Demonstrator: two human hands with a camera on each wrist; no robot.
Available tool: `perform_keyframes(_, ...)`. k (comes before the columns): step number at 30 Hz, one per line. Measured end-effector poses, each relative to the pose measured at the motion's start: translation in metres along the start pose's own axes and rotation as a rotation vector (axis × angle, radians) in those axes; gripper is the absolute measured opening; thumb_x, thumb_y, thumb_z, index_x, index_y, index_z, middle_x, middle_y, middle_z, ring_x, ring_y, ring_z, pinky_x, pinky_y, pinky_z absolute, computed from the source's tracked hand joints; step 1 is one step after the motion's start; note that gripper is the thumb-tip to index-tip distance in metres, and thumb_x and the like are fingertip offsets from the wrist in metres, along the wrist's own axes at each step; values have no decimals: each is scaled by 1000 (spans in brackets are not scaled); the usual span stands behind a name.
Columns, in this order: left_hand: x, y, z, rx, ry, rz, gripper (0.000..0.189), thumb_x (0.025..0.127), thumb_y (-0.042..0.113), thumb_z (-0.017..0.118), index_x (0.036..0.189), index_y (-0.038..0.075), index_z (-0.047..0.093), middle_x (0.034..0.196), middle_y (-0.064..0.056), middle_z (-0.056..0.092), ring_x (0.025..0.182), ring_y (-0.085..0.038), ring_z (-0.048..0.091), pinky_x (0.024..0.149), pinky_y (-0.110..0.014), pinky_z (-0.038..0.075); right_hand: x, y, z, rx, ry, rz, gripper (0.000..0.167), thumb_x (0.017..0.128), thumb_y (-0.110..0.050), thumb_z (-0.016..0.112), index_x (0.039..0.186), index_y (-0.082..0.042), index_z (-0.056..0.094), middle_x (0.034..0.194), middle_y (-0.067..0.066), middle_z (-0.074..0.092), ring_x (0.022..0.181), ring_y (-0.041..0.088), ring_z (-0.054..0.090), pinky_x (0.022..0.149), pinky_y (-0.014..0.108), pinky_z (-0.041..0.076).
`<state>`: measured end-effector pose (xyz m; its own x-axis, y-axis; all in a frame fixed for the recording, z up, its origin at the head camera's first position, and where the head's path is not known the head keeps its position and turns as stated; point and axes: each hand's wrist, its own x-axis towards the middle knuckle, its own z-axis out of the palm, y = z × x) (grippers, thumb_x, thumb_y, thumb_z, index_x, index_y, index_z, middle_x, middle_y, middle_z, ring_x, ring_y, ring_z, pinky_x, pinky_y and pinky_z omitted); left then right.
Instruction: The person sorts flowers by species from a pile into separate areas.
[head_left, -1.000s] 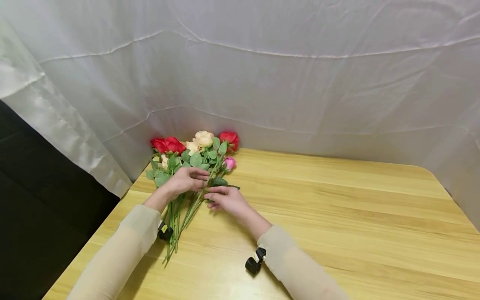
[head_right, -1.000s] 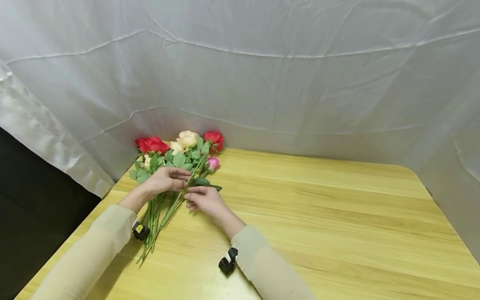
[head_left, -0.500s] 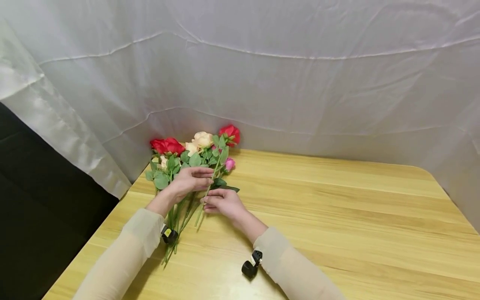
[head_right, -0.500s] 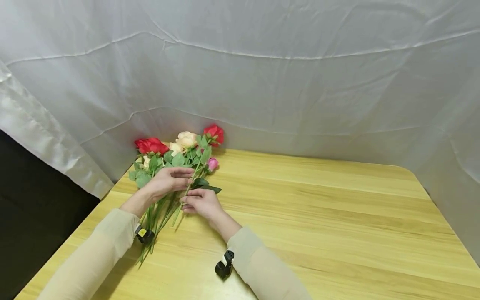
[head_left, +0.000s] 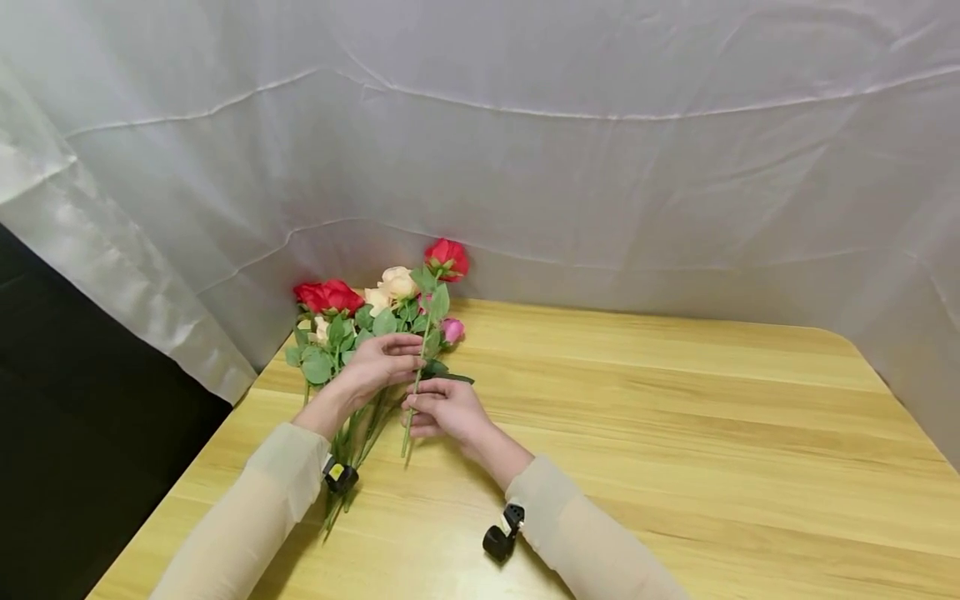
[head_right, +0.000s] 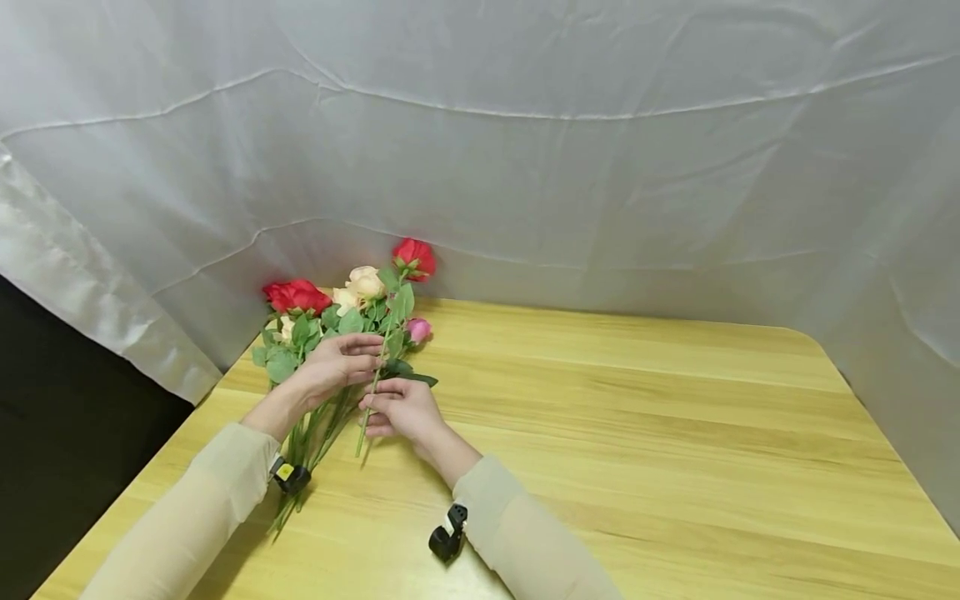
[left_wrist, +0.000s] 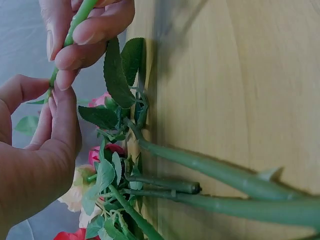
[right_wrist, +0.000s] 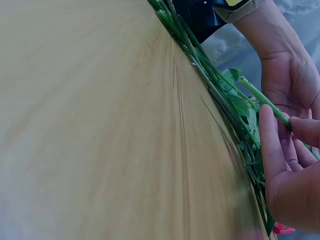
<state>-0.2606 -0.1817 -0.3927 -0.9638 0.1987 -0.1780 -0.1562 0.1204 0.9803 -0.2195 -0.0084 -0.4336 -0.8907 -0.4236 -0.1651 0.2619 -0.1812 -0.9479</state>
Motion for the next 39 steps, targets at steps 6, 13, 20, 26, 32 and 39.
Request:
perform_keyframes(6, -1, -1, 1, -40, -15, 19, 53, 100, 0, 61, 149, -9, 44, 142, -26, 53, 108, -17, 67, 92, -28, 61, -6, -2, -3, -17, 15, 3, 30, 100, -3, 65, 128, 7, 65, 109, 21, 75, 83, 26, 77, 76, 41, 67)
perform_keyframes(13, -3, 1, 7, -82, -37, 38, 56, 100, 0, 62, 152, -8, 41, 152, -28, 45, 124, -28, 60, 99, -30, 59, -13, -4, -8, -26, 25, -16, 31, 101, -7, 66, 130, 4, 66, 114, 24, 73, 92, 35, 77, 76, 40, 67)
perform_keyframes(20, -9, 8, 15, -139, -68, 57, 54, 100, -3, 64, 150, -7, 44, 148, -27, 49, 121, -28, 63, 98, -33, 60, -27, -14, -21, -67, 2, -33, 32, 104, -11, 64, 134, 1, 65, 120, 26, 71, 103, 41, 74, 80, 40, 66)
perform_keyframes(26, -12, 9, 16, -98, -91, 99, 50, 101, 1, 65, 147, -8, 48, 138, -22, 58, 114, -25, 66, 96, -36, 61, -43, -25, -42, -140, -16, -59, 37, 104, -13, 65, 137, 4, 63, 122, 28, 69, 96, 31, 76, 82, 41, 66)
perform_keyframes(32, -17, 9, 11, -11, -76, 123, 46, 101, 3, 67, 143, -6, 52, 135, -27, 58, 122, -40, 62, 94, -37, 62, -69, -37, -74, -220, 4, -79, 41, 104, -14, 64, 140, 6, 60, 123, 32, 67, 92, 25, 75, 81, 41, 66)
perform_keyframes(39, -23, 1, -5, 114, -90, 134, 46, 101, 7, 66, 142, -8, 53, 138, -35, 56, 119, -43, 63, 94, -39, 62, -103, -44, -116, -310, 67, -77, 42, 105, -17, 64, 141, 5, 59, 120, 27, 69, 92, 25, 74, 77, 36, 66)
